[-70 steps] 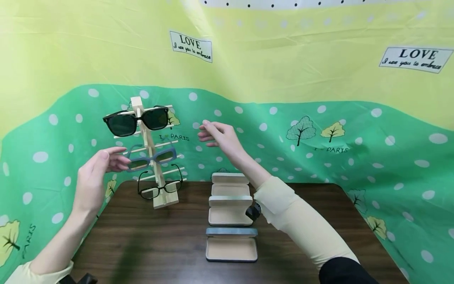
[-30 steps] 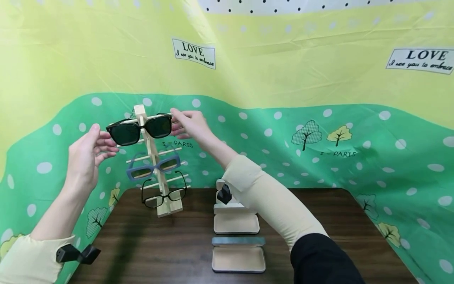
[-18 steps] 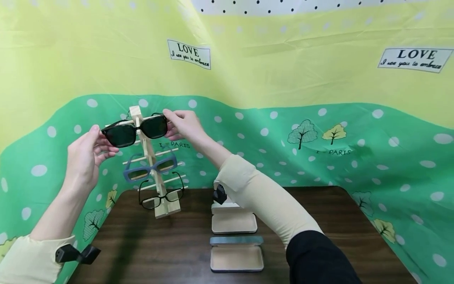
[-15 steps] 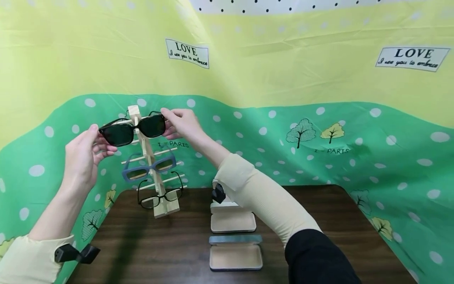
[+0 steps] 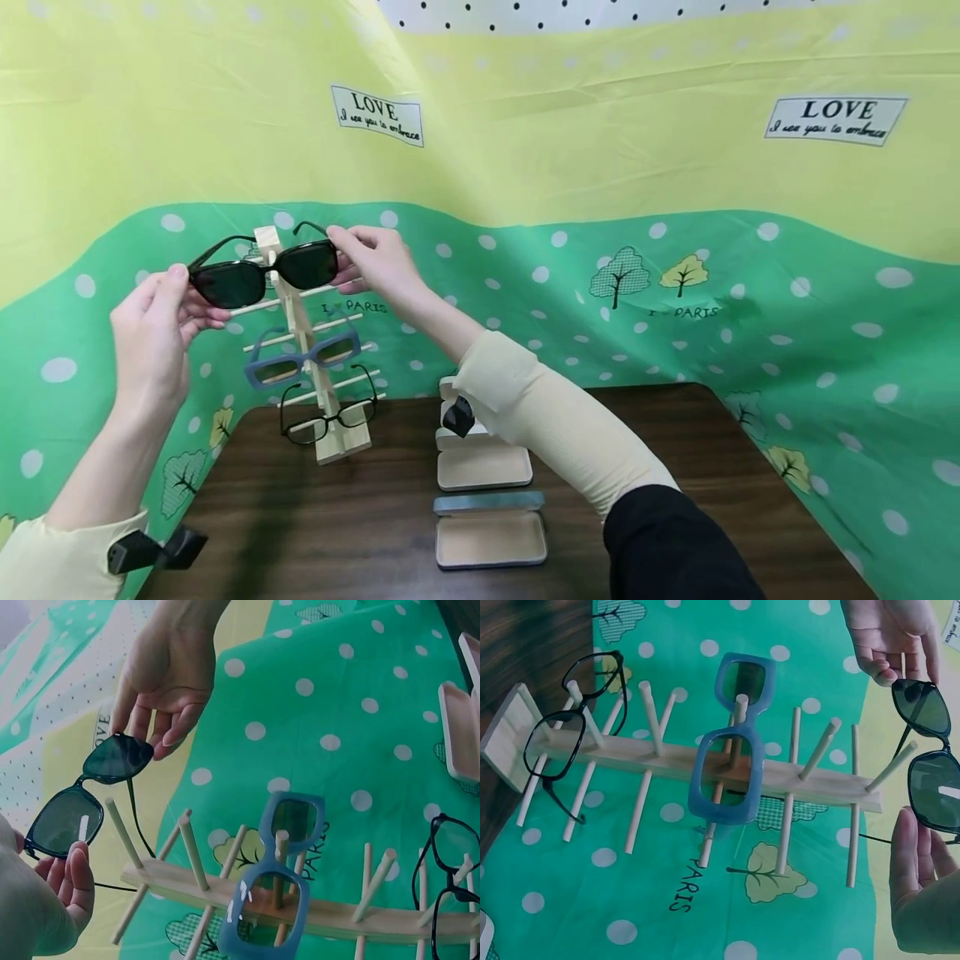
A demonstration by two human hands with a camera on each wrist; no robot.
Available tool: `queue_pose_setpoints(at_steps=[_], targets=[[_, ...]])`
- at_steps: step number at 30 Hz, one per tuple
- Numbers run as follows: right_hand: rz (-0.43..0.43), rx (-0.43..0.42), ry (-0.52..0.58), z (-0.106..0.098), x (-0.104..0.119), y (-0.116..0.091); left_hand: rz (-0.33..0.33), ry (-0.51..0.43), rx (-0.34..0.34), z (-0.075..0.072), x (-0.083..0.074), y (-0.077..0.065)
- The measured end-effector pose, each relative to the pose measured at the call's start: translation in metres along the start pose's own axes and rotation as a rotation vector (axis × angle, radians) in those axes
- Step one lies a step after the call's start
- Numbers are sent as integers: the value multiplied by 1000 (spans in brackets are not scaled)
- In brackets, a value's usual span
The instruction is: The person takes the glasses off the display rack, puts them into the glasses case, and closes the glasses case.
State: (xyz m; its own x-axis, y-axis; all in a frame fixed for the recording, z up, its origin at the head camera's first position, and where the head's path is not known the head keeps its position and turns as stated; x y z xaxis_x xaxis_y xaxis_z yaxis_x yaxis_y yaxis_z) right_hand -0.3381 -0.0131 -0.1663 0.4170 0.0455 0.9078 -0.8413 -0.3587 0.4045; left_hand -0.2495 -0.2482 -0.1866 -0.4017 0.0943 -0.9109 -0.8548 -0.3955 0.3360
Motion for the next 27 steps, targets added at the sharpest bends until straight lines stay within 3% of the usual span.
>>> queue_pose_setpoints(at_steps=[5,13,20,27], targets=[[-32,0,27,-5,6,-10,85,57,-6,6,-11,-12],[-72,12,61,-13,7,-28,221,255,-47,14,-21,-35],[-50,-14,72,-27,0,-52,263,316,-48,27,-15,-57],[-49,-58,47,-53,-7,-85,269,327,49,49,-1,-76]])
Point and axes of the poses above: each hand's wrist, its own y-axis towards the middle knuckle, its own z-axis out of the palm, x = y × z, the point moved 8 cm from there along y, towards the middle knuckle, and after that the axes turned 6 degrees about -z, right-handed, at the moved point
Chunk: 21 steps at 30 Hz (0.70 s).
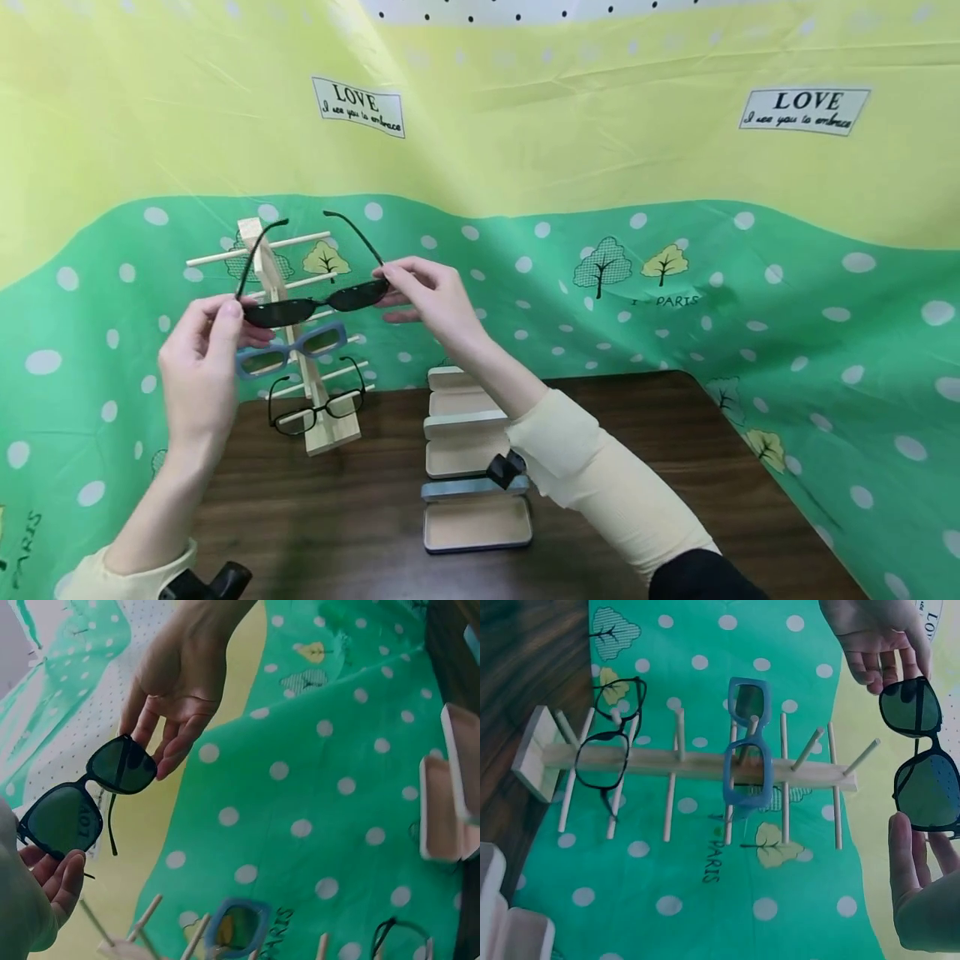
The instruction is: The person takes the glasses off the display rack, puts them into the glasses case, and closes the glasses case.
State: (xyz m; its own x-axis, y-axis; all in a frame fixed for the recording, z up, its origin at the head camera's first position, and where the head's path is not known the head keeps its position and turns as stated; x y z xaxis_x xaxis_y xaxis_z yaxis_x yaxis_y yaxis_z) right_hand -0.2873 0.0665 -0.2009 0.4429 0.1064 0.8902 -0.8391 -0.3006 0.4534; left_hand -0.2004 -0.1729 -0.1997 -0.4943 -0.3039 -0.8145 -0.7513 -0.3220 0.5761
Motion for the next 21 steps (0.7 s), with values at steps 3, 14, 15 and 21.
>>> queue_pose_setpoints(at_steps=[3,14,15,21], targets=[[0,-18,-16,-11,-5,-15,-20,-15,48,10,6,-9],[32,-127,-28,-43,-33,-65,-75,-42,130,44,34,-38],[39,-136,-29,-45,-35,-68,-78,-38,131,46,36,-40],[60,-171,-28,-54,-46,-86,-107,-28,129,56,46,-53]])
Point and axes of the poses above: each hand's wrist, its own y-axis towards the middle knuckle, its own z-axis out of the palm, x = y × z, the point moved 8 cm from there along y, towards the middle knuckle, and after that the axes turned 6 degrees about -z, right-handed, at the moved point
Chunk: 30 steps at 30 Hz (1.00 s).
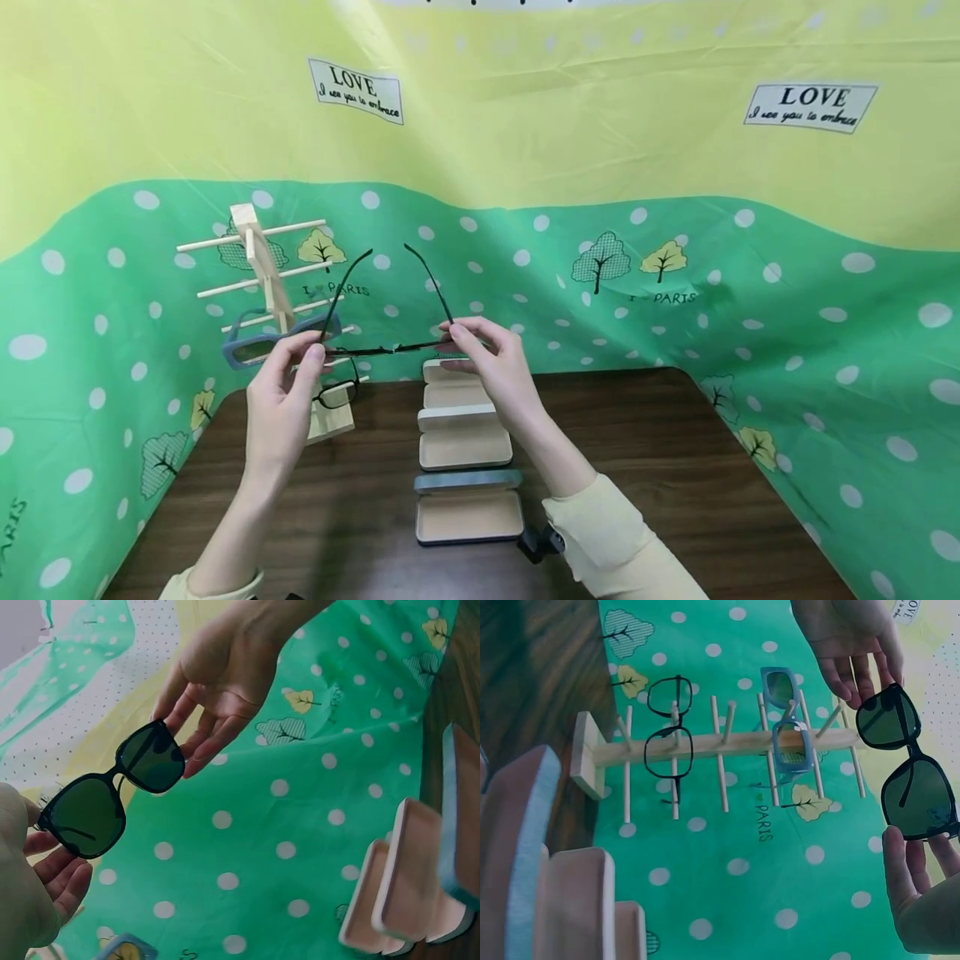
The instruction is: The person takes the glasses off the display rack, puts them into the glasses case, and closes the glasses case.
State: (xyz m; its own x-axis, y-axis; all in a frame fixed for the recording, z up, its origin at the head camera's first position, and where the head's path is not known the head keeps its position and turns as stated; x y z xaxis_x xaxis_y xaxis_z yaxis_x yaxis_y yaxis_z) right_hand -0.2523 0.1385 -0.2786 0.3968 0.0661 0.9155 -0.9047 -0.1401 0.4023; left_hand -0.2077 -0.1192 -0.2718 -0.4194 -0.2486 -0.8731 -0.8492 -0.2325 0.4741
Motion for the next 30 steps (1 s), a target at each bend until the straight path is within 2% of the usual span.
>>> queue_pose_setpoints(at_steps=[5,13,19,30], targets=[[-2,-30,-14,-8,-11,-11,-15,-37,-4,10,10,-8],[72,-79,-25,-16,-39,-50,-114,-90,21,22,37,-42],[97,-95,-16,-20,-53,-67,-155,-93,6,28,53,-60],[80,-189,-71,-35,-61,-78,-138,-111,9,45,64,-71]])
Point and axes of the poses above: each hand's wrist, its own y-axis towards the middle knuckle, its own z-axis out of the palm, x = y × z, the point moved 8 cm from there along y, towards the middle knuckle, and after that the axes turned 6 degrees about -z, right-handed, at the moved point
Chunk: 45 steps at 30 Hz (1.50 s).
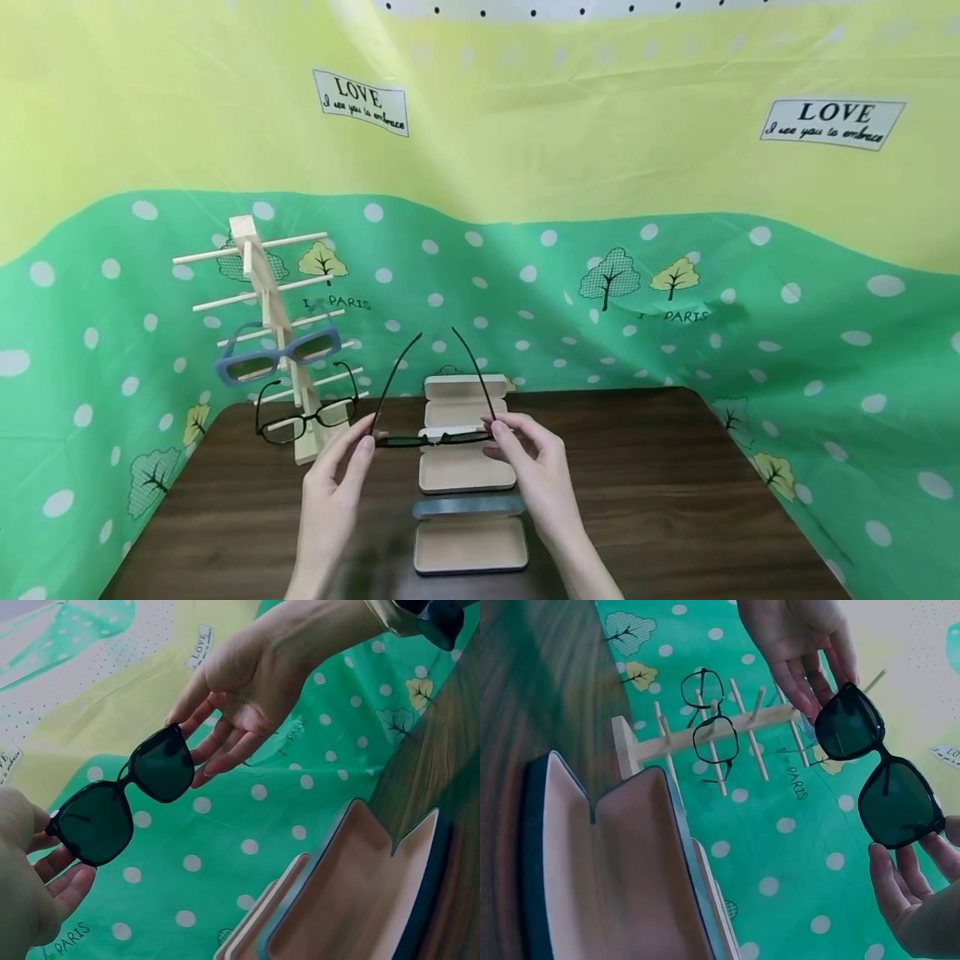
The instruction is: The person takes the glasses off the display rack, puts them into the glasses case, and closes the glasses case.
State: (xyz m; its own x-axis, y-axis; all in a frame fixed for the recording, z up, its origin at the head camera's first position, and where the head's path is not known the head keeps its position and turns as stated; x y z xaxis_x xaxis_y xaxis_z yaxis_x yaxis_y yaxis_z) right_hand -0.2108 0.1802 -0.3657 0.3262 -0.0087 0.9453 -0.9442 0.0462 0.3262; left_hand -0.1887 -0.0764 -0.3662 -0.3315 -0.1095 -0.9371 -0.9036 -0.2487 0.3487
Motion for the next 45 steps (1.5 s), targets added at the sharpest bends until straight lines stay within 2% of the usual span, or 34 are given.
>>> queue_pose_setpoints(at_steps=[6,11,13,18,30,40,45], targets=[[24,-32,-41,-5,-10,-9,-4,16,-9,4,9,-7],[17,-47,-29,-8,-19,-13,56,9,-10,9,10,-9],[8,-53,-27,-10,-23,-15,60,24,-16,11,12,-10],[-15,-48,-27,-13,-28,-18,30,53,-30,14,19,-15],[4,-55,-11,-20,-38,-20,-2,17,43,21,29,-15],[11,-37,-1,-17,-42,-20,-104,-11,67,16,40,-12],[14,-44,-8,-20,-42,-23,-129,-7,91,17,43,-13]])
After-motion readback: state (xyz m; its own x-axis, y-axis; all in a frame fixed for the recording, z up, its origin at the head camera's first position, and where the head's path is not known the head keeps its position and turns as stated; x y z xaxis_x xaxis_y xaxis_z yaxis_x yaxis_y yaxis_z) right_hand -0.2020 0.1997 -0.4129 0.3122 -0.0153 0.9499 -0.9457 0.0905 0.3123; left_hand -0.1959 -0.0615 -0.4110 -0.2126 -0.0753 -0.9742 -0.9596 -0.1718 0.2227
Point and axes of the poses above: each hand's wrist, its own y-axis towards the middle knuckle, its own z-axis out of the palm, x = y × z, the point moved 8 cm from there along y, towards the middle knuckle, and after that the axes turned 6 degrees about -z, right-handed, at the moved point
